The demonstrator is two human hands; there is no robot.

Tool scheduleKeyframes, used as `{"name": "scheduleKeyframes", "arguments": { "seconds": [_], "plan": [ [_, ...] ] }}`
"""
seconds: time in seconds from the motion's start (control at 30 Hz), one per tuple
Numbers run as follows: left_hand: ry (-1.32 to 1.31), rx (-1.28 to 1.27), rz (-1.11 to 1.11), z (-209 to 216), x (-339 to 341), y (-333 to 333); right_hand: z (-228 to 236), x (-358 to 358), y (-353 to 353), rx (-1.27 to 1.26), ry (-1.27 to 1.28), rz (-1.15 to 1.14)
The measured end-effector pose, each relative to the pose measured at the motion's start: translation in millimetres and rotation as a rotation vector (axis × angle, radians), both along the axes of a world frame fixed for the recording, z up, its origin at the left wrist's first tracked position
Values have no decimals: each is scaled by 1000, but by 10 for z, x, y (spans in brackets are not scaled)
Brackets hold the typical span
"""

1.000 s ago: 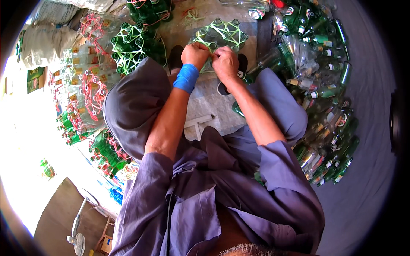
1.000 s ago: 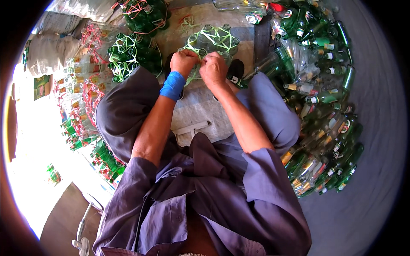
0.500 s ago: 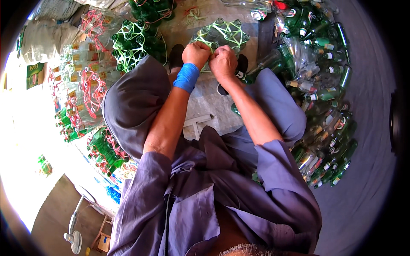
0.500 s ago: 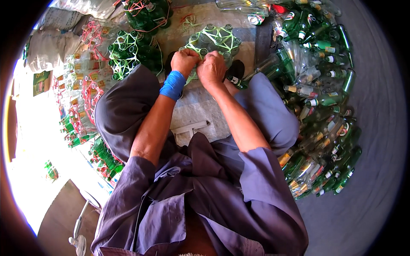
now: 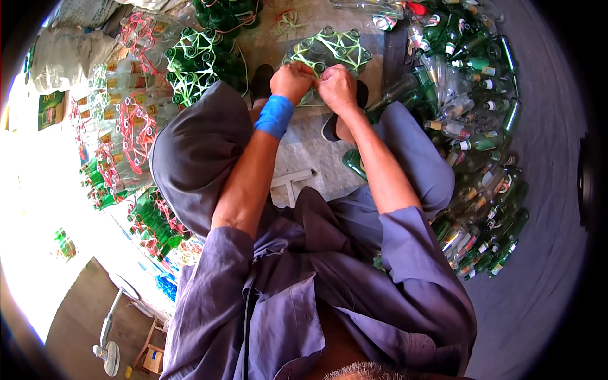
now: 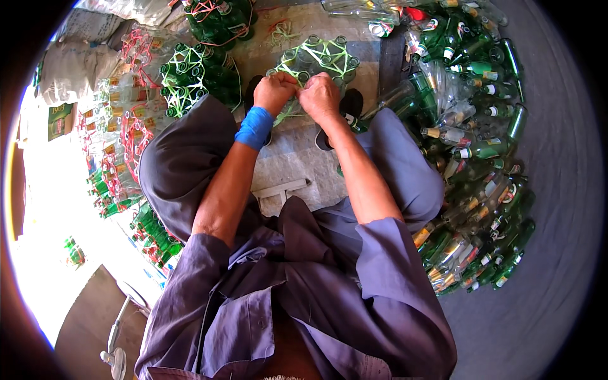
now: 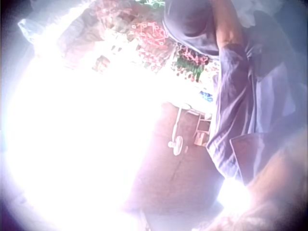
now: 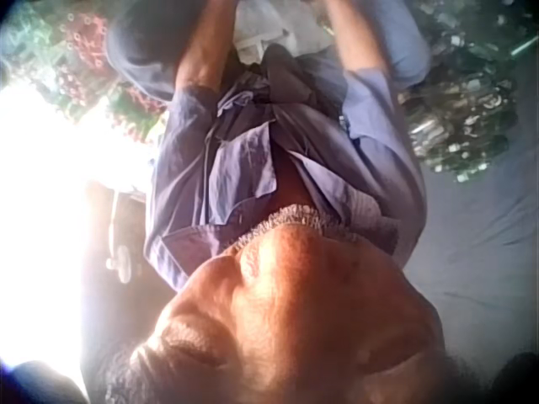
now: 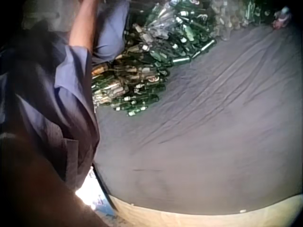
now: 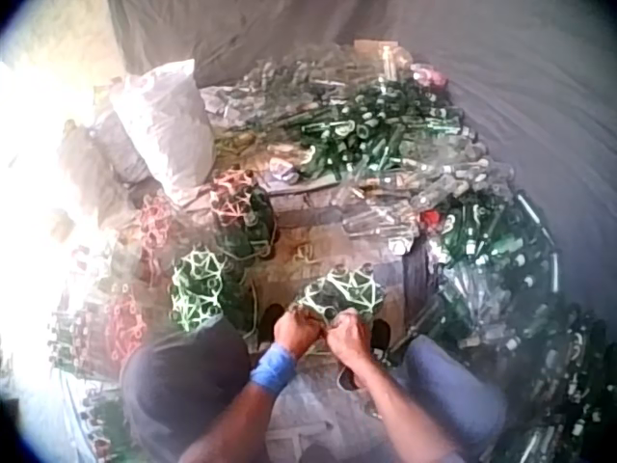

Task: The person ties together green plastic bottles using thin string to create a geometric structure. They handle several clusters of bottles, securing knots by hand.

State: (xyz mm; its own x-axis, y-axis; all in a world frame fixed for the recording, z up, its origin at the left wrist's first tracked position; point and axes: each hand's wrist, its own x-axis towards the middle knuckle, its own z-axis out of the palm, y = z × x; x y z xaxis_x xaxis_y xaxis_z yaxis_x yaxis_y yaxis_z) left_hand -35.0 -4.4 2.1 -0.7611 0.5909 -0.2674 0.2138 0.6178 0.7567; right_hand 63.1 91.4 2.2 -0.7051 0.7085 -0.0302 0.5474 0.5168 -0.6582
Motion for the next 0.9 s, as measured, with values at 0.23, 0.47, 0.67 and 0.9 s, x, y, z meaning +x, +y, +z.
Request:
{"name": "scheduleKeyframes", "arguments": {
  "seconds": [0.23,0.47,0.67,0.9],
  "plan": [
    [79,74,-23,-124,120,-13,-51,-16,48,2,36,21],
    [200,162,31,-172,206,-2,-154,-22,123,68,-28,84],
    [203,142,114,-304,209,39,-87,8,78,34,-9,83],
    [117,116,154,-206,217,61,50,127,47,-10,193,113]
  ]
}}
